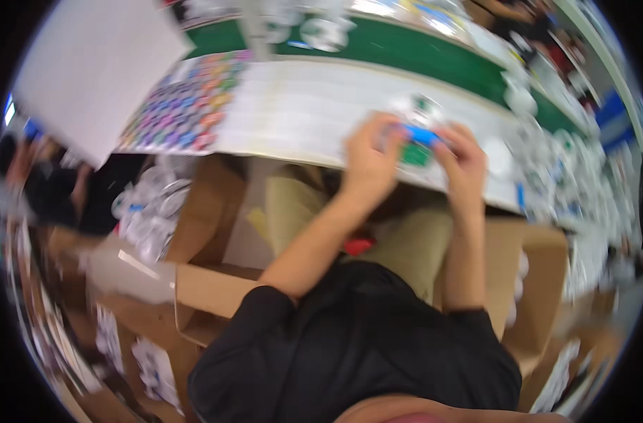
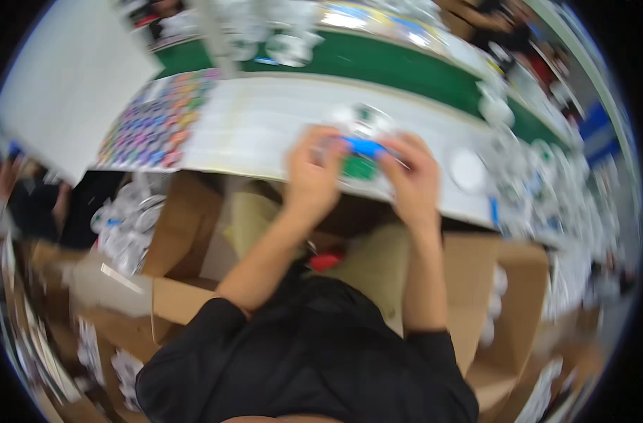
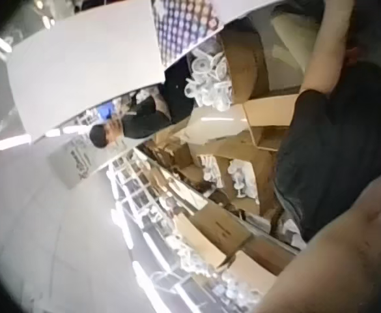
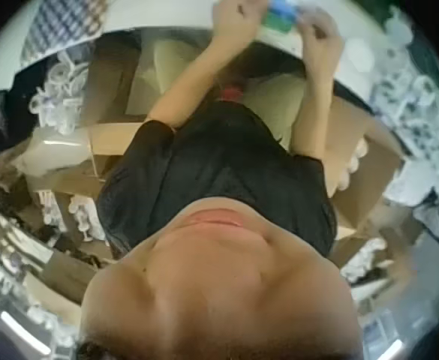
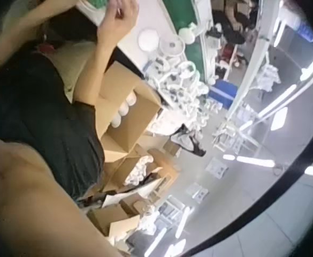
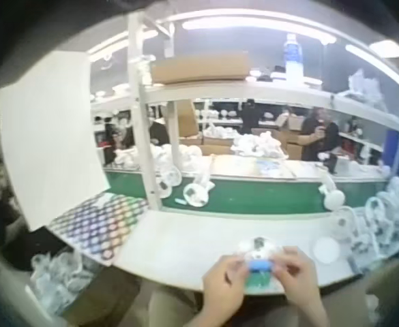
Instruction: Assembling the various components of small white portable fans on a production line.
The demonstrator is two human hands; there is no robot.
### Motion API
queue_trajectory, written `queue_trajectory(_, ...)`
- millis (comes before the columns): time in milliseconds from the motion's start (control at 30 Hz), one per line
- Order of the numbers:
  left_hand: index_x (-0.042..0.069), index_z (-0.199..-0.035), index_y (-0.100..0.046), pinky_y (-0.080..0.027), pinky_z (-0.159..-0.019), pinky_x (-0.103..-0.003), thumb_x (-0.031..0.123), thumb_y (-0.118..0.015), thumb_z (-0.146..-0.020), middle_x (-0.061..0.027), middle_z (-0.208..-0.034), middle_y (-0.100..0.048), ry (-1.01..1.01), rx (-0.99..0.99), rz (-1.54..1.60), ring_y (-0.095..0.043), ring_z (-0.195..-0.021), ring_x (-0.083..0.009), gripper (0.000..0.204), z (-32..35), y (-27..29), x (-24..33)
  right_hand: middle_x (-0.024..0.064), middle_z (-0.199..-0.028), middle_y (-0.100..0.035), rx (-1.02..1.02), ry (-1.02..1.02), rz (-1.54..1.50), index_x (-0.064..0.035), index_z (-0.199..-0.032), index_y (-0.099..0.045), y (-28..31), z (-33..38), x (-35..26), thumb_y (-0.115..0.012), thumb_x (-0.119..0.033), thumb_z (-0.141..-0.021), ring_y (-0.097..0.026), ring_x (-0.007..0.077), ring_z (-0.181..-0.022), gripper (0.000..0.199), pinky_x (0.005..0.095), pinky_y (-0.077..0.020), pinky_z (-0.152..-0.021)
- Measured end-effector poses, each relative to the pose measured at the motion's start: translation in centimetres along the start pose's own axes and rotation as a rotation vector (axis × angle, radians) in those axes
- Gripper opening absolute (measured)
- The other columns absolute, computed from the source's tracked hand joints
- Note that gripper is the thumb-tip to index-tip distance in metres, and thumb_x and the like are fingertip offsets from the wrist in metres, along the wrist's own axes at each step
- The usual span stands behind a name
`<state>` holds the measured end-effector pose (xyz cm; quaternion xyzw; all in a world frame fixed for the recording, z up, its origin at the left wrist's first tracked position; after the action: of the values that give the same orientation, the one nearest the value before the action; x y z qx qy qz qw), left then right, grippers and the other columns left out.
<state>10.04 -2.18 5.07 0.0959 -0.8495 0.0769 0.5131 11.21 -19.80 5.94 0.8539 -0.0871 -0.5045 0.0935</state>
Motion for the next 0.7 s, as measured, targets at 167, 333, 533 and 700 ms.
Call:
queue_trajectory(167,0.004,-0.093,-0.064,-0.040,-0.057,-0.028,0.008,-0.066,-0.079,-0.0055,-0.072,-0.060,-0.028,-0.037,-0.016,-0.045,-0.060,-0.0164,0.015,-0.5,0.5,1.4,0.0153,-0.124,-0.053,-0.136,0.030,0.039,0.0013,-0.108,-0.067,1.1,-0.7,-0.9,-0.066,-0.003,-0.082,-0.056,0.0228,-0.099,0.027,0.0275,-0.0494,-0.073)
queue_trajectory(333,0.004,-0.091,-0.063,-0.041,-0.058,-0.029,0.008,-0.066,-0.078,-0.0074,-0.071,-0.059,-0.047,-0.018,0.018,-0.046,-0.060,-0.0174,0.014,-0.3,0.8,2.4,0.0169,-0.131,-0.050,-0.188,0.049,0.047,0.0005,-0.110,-0.065,1.5,-0.9,-1.2,-0.063,0.000,-0.082,-0.056,0.0238,-0.103,0.028,0.0271,-0.0498,-0.074)
queue_trajectory(533,0.004,-0.089,-0.061,-0.044,-0.063,-0.032,0.008,-0.065,-0.079,-0.0104,-0.076,-0.062,-0.099,0.003,0.027,-0.051,-0.064,-0.0214,0.011,-0.4,0.2,3.1,0.0176,-0.135,-0.048,-0.154,0.083,0.023,-0.0002,-0.109,-0.065,1.6,-0.8,-0.8,-0.063,-0.002,-0.083,-0.057,0.0244,-0.104,0.027,0.0277,-0.0499,-0.077)
queue_trajectory(700,0.005,-0.088,-0.061,-0.045,-0.066,-0.032,0.009,-0.065,-0.079,-0.0100,-0.077,-0.062,-0.096,-0.025,-0.022,-0.053,-0.066,-0.0225,0.011,-0.4,-0.2,2.4,0.0177,-0.137,-0.046,-0.123,0.069,0.016,-0.0004,-0.110,-0.065,1.9,-0.5,-0.5,-0.065,-0.006,-0.083,-0.056,0.0256,-0.107,0.027,0.0284,-0.0496,-0.082)
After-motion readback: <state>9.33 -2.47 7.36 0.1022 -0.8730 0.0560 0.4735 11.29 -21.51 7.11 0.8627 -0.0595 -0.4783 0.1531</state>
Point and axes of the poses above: each hand's wrist, its own z-axis away from the middle knuckle, its own y-axis out of the back of the hand, x = y × z, the point moved 4 cm from there along -z, towards the middle knuckle
